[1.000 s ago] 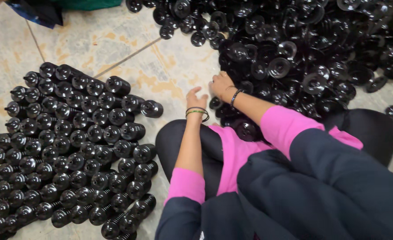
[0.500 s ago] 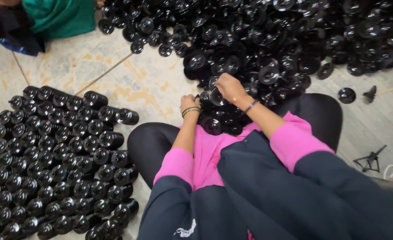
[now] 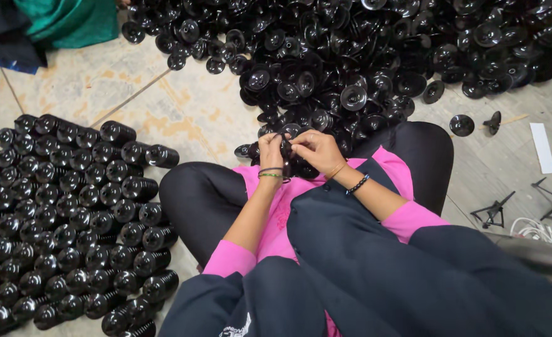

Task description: The person sits on the floor among large piles of black plastic components. They pick a ribbed cylindrical part and a round base, twist the two parts together by hand, and place the assembled unit onto a growing pile beside them, repeating this cycle throughout the episode.

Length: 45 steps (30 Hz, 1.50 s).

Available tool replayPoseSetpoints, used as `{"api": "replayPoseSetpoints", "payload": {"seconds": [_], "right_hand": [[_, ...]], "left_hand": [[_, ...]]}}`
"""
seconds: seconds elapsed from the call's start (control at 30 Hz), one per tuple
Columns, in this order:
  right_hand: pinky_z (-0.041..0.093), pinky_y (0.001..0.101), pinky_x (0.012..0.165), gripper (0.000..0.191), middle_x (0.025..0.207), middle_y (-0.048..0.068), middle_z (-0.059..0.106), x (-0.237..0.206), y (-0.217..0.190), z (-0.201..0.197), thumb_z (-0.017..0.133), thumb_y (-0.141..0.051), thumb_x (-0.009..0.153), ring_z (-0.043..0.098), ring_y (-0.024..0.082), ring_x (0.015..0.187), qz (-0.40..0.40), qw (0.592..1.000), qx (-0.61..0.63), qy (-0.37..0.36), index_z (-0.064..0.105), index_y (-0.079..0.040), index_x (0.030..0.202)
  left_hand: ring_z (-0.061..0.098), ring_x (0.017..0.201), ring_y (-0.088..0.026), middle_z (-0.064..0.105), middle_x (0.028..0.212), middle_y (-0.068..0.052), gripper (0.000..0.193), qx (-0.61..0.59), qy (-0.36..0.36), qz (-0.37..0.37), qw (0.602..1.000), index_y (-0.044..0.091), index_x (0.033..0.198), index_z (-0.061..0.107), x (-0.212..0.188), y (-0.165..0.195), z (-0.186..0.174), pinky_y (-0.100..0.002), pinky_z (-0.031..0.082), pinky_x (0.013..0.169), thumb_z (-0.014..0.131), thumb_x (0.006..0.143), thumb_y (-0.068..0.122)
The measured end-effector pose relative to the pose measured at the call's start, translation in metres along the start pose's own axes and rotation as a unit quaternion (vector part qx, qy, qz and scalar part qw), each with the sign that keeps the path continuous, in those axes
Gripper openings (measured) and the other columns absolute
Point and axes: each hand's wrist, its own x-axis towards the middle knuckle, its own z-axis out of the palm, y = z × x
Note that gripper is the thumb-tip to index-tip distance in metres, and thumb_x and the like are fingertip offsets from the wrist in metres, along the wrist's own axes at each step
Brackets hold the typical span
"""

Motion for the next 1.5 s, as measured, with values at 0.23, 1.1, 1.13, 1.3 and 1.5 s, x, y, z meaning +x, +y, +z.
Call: {"api": "replayPoseSetpoints", "payload": {"seconds": [0.23, 1.1, 1.13, 1.3, 1.5], "right_hand": [[0.056, 0.0236, 0.075, 0.015, 0.107, 0.008, 0.071, -0.026, -0.010, 0.000, 0.072, -0.003, 0.092, 0.069, 0.010, 0.089, -0.036, 0.999, -0.012, -0.015, 0.076, 0.002, 0.105], [0.051, 0.0472, 0.071, 0.041, 0.094, 0.011, 0.068, 0.063, 0.036, -0.009, 0.076, -0.020, 0.054, 0.068, 0.033, 0.089, -0.292, 0.788, -0.541, 0.016, 0.071, -0.004, 0.090], [0.051, 0.0479, 0.072, 0.034, 0.093, 0.010, 0.068, 0.065, 0.033, -0.009, 0.076, -0.020, 0.055, 0.067, 0.033, 0.091, -0.290, 0.799, -0.527, 0.018, 0.070, -0.005, 0.086], [0.056, 0.0389, 0.085, 0.016, 0.105, 0.009, 0.068, 0.050, 0.014, -0.001, 0.075, -0.015, 0.090, 0.068, 0.028, 0.097, -0.064, 0.966, -0.250, 0.030, 0.066, -0.002, 0.091], [0.054, 0.0380, 0.092, 0.008, 0.118, 0.016, 0.071, 0.005, -0.004, 0.036, 0.074, -0.010, 0.091, 0.068, 0.033, 0.105, -0.232, 0.948, -0.219, -0.014, 0.073, -0.005, 0.097]], "left_hand": [[0.063, 0.101, -0.015, 0.063, 0.119, -0.005, 0.042, -0.030, -0.087, -0.056, 0.994, 0.006, 0.137, 0.057, -0.024, -0.011, -0.020, -0.028, 0.056, 0.083, 0.041, 0.111, 0.036], [0.066, 0.100, -0.017, 0.067, 0.112, -0.003, 0.029, -0.141, -0.151, -0.130, 0.970, 0.012, 0.117, 0.060, 0.036, 0.002, -0.062, -0.033, 0.059, 0.080, 0.072, 0.092, 0.012], [0.066, 0.097, -0.016, 0.067, 0.108, -0.003, 0.025, -0.142, -0.113, -0.138, 0.974, 0.012, 0.115, 0.061, 0.038, 0.005, -0.066, -0.034, 0.059, 0.078, 0.073, 0.093, 0.015], [0.067, 0.092, -0.020, 0.066, 0.102, -0.006, 0.024, -0.129, -0.042, -0.189, 0.973, 0.008, 0.110, 0.066, 0.033, -0.001, -0.078, -0.039, 0.058, 0.078, 0.073, 0.100, 0.029], [0.071, 0.085, -0.023, 0.069, 0.101, -0.005, 0.032, -0.210, -0.051, -0.238, 0.947, 0.015, 0.114, 0.067, 0.021, 0.005, -0.044, -0.039, 0.060, 0.071, 0.062, 0.093, 0.040]]}}
